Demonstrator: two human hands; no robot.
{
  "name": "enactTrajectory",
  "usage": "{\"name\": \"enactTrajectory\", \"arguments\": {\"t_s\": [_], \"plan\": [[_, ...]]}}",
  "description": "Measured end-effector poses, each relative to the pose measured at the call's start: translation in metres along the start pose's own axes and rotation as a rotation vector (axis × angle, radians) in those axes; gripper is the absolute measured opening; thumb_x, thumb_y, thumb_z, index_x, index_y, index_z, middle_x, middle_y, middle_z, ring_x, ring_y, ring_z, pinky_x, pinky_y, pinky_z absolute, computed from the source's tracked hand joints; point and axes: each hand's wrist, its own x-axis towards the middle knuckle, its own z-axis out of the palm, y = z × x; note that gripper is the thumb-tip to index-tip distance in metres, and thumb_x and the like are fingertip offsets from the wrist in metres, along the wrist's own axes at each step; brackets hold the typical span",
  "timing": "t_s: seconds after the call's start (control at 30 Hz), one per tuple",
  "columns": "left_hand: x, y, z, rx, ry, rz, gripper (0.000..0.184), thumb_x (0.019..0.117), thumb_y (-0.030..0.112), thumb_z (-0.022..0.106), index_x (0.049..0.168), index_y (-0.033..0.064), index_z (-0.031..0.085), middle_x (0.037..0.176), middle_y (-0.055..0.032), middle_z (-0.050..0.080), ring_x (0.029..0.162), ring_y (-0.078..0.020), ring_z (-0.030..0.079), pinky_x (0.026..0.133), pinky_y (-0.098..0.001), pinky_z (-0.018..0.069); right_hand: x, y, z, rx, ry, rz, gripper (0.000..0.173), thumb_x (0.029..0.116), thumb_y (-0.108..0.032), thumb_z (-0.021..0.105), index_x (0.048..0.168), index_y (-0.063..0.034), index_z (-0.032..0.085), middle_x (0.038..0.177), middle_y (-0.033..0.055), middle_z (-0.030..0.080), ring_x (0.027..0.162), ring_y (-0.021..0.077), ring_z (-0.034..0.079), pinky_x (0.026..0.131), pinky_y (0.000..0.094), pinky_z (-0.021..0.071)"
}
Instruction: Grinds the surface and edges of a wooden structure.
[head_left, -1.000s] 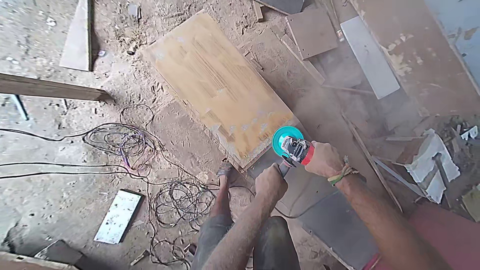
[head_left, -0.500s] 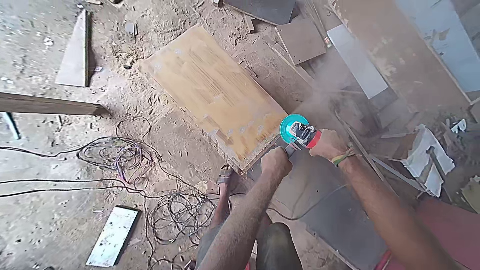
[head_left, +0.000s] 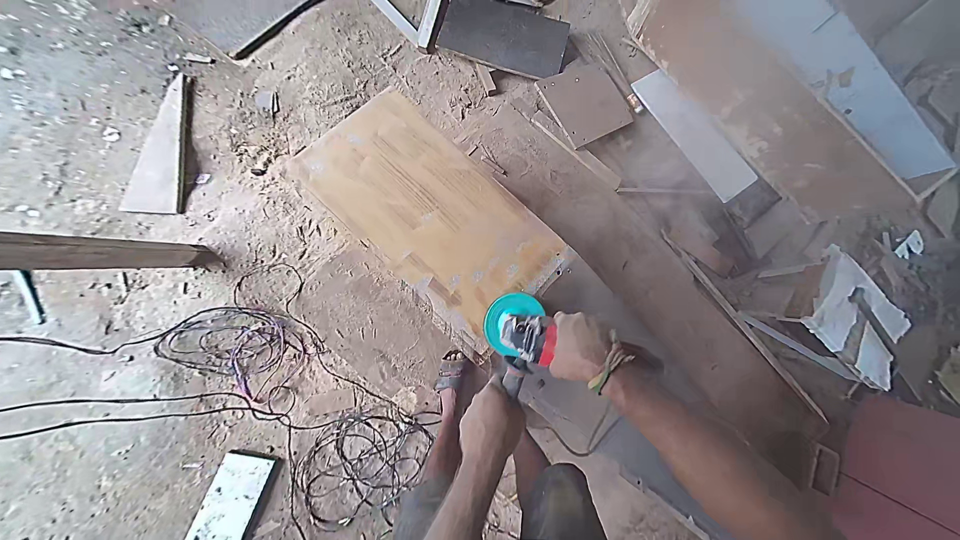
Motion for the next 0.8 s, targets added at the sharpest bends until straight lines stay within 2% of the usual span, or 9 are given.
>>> {"name": "enactTrajectory", "arguments": {"t_s": [0.1, 0.2, 0.4, 0.53, 0.7, 0.8], "plan": [[-0.014, -0.023, 0.027, -0.074, -0.014, -0.052, 0.034, 0.0887, 0.034, 0.071, 0.117, 0.0151, 0.069, 0.101, -0.0121, 0.075, 0.095, -0.0333, 0.074, 0.079, -0.0583, 0.0586, -0.005, -0.011, 0.017, -0.049, -0.078, -0.063, 0.060, 0.0727, -0.031, 0.082, 0.121, -0.0009, 0.063, 0.113, 0.0199, 0.070, 0.106, 0.0374, 0.071, 0.084, 0.0578, 0.0586], [-0.015, -0.018, 0.030, -0.052, -0.050, -0.073, 0.033, 0.0886, 0.034, 0.071, 0.116, 0.0168, 0.069, 0.102, -0.0111, 0.076, 0.096, -0.0321, 0.074, 0.080, -0.0574, 0.0589, -0.004, -0.004, 0.020, -0.053, -0.097, -0.045, 0.063, 0.0718, -0.031, 0.082, 0.123, -0.0019, 0.062, 0.113, 0.0190, 0.070, 0.106, 0.0366, 0.071, 0.084, 0.0562, 0.0585], [0.012, 0.044, -0.016, 0.064, -0.099, 0.047, 0.035, 0.0895, 0.034, 0.067, 0.121, 0.0183, 0.066, 0.107, -0.0097, 0.075, 0.100, -0.0314, 0.074, 0.081, -0.0583, 0.0583, 0.011, 0.032, -0.024, 0.011, -0.033, 0.096, 0.061, 0.0731, -0.032, 0.082, 0.123, -0.0027, 0.064, 0.116, 0.0197, 0.070, 0.110, 0.0369, 0.070, 0.087, 0.0572, 0.0580], [0.023, 0.084, -0.036, 0.118, -0.128, 0.104, 0.035, 0.0864, 0.031, 0.068, 0.118, 0.0160, 0.066, 0.109, -0.0099, 0.074, 0.102, -0.0306, 0.073, 0.080, -0.0569, 0.0587, 0.021, 0.056, -0.048, 0.029, -0.001, 0.181, 0.064, 0.0724, -0.035, 0.084, 0.124, -0.0027, 0.064, 0.118, 0.0189, 0.070, 0.113, 0.0353, 0.070, 0.090, 0.0564, 0.0575], [0.030, 0.113, -0.044, 0.141, -0.143, 0.168, 0.033, 0.0839, 0.027, 0.067, 0.115, 0.0155, 0.066, 0.107, -0.0097, 0.074, 0.101, -0.0303, 0.073, 0.078, -0.0562, 0.0588, 0.025, 0.077, -0.063, 0.065, 0.027, 0.233, 0.066, 0.0711, -0.034, 0.087, 0.125, -0.0024, 0.064, 0.120, 0.0200, 0.069, 0.115, 0.0358, 0.068, 0.093, 0.0568, 0.0566], [0.036, 0.133, -0.057, 0.176, -0.132, 0.224, 0.033, 0.0842, 0.027, 0.068, 0.114, 0.0118, 0.066, 0.110, -0.0121, 0.073, 0.104, -0.0323, 0.072, 0.080, -0.0582, 0.0579, 0.029, 0.088, -0.070, 0.127, 0.080, 0.315, 0.066, 0.0684, -0.031, 0.089, 0.122, -0.0013, 0.065, 0.120, 0.0213, 0.069, 0.115, 0.0371, 0.068, 0.093, 0.0580, 0.0563]]}}
